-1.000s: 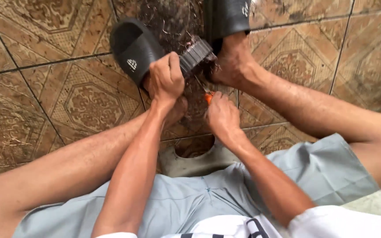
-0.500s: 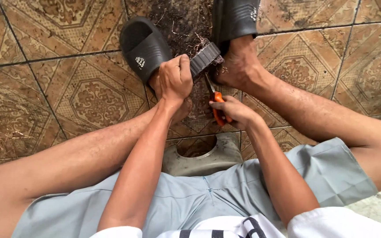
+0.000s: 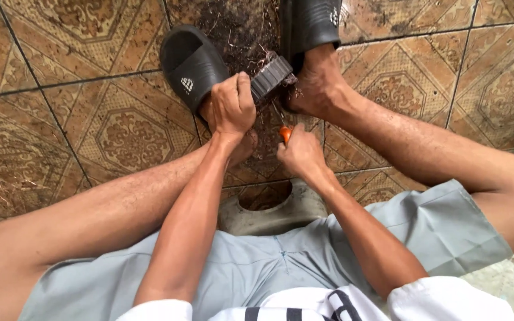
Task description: Extracting copper wire from a motor stator using scissors while sitting on the floor.
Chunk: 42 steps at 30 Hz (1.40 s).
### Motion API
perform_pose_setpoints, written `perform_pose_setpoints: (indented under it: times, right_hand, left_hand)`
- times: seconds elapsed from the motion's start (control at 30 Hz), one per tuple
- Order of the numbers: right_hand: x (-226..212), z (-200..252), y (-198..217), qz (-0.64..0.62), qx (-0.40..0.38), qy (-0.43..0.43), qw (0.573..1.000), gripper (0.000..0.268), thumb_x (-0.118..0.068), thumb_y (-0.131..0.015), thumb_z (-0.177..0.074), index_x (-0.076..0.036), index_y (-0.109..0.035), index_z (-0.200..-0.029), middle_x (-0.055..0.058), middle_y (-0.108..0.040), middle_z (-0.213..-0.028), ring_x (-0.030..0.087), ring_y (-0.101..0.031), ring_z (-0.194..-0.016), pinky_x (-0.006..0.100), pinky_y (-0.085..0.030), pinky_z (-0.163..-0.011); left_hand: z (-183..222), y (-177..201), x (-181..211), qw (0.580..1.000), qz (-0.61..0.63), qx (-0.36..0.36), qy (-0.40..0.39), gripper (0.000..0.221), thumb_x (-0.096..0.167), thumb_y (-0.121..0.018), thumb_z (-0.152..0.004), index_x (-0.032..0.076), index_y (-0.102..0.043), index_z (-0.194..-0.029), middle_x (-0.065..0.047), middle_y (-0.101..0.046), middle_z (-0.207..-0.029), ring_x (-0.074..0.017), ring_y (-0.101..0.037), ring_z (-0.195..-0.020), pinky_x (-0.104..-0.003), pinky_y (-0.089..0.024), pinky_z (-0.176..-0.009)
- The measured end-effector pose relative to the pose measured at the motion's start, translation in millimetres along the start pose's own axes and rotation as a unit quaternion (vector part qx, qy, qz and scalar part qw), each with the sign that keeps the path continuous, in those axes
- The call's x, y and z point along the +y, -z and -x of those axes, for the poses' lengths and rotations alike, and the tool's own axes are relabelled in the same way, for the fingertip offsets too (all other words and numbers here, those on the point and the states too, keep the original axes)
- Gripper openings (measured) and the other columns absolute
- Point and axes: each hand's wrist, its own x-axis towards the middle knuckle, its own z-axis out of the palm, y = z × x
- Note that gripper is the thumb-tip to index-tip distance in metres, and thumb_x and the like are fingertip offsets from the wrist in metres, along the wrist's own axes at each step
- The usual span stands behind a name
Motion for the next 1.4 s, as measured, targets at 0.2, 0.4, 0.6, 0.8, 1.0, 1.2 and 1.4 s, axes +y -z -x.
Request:
perform_pose_setpoints:
  times: [0.2,0.4,0.6,0.8,1.0,1.2,1.4]
  right_hand:
    - [17.5,-8.1,31.2,-0.619,-0.322,-0.101,0.709,0.012,-0.015,-0.06,-0.087,-0.01,-0.051,-0.093,-0.005,-0.038,-0.076,0.01,-0.046,-0.061,0.023,-0.041,-0.054]
    - [30.8,-19.0,21.4,-0.679,-0.39,-0.08,0.617,0.021,-0.028,-0.058,-0.095,-0.01,-0.057,-0.106,-0.002,-0.052,-0.078,0.012,-0.057,-0.067,0.026,-0.047,-0.061]
    - [-20.1,-40.2,87.8,-0.097,0.251,0.467,0.842,0.062,0.01,-0.062,-0.068,0.005,-0.041,-0.126,0.012,-0.052,-0.096,0.026,-0.054,-0.081,0.034,-0.054,-0.065]
    - [56.8,3.4,-6.6,-0.186,-0.079,0.132,0.97,0.037,-0.024,-0.059,-0.085,0.002,-0.061,-0.11,0.035,-0.067,-0.094,0.055,-0.066,-0.103,0.061,-0.051,-0.083]
    - [45.1,15.5,7.0,-0.047,-0.065,0.101,0.992,0.045,-0.037,-0.06,-0.089,-0.003,-0.05,-0.117,0.032,-0.071,-0.104,0.047,-0.07,-0.105,0.056,-0.058,-0.088]
    - [36.4,34.3,0.9,-0.06,-0.052,0.149,0.986,0.045,-0.03,-0.06,-0.091,0.004,-0.051,-0.119,0.038,-0.069,-0.106,0.052,-0.068,-0.108,0.06,-0.056,-0.09]
    - [38.1,104.6,-13.9,-0.013,-0.041,0.173,0.984,0.041,-0.029,-0.06,-0.09,0.002,-0.057,-0.117,0.031,-0.072,-0.1,0.047,-0.072,-0.099,0.057,-0.06,-0.078]
  left_hand:
    - [-10.6,-15.7,-25.1,0.998,0.044,-0.029,-0.03,0.048,0.026,-0.037,-0.098,0.019,-0.05,-0.052,0.001,-0.047,-0.041,-0.014,-0.045,-0.039,-0.025,-0.035,-0.046]
    - [-8.7,-1.7,-8.0,0.998,0.034,-0.046,-0.028,0.049,0.033,-0.04,-0.097,0.01,-0.047,-0.053,-0.013,-0.043,-0.044,-0.0256,-0.048,-0.044,-0.037,-0.036,-0.047]
    - [-10.3,-3.7,-4.9,0.989,0.07,0.022,-0.127,0.046,0.018,-0.04,-0.101,0.013,-0.043,-0.055,0.002,-0.04,-0.046,-0.0105,-0.027,-0.041,-0.028,-0.018,-0.039]
    - [-17.6,-1.9,-37.2,0.996,0.051,-0.065,-0.045,0.041,0.029,-0.035,-0.098,0.017,-0.049,-0.061,-0.003,-0.043,-0.049,-0.0207,-0.045,-0.044,-0.033,-0.037,-0.048]
    - [-5.0,21.6,-21.7,0.962,-0.249,-0.108,0.017,0.047,0.054,-0.027,-0.105,0.025,-0.06,-0.088,-0.004,-0.072,-0.085,-0.0237,-0.073,-0.092,-0.036,-0.053,-0.083]
    - [27.1,16.7,69.0,0.983,-0.101,0.02,-0.152,0.03,0.023,-0.051,-0.107,-0.001,-0.064,-0.094,-0.028,-0.066,-0.081,-0.0481,-0.066,-0.085,-0.055,-0.051,-0.079]
    - [7.8,-4.1,44.4,0.975,-0.192,-0.107,-0.043,0.069,0.062,-0.033,-0.101,0.012,-0.075,-0.081,-0.02,-0.073,-0.078,-0.0435,-0.072,-0.089,-0.057,-0.054,-0.079]
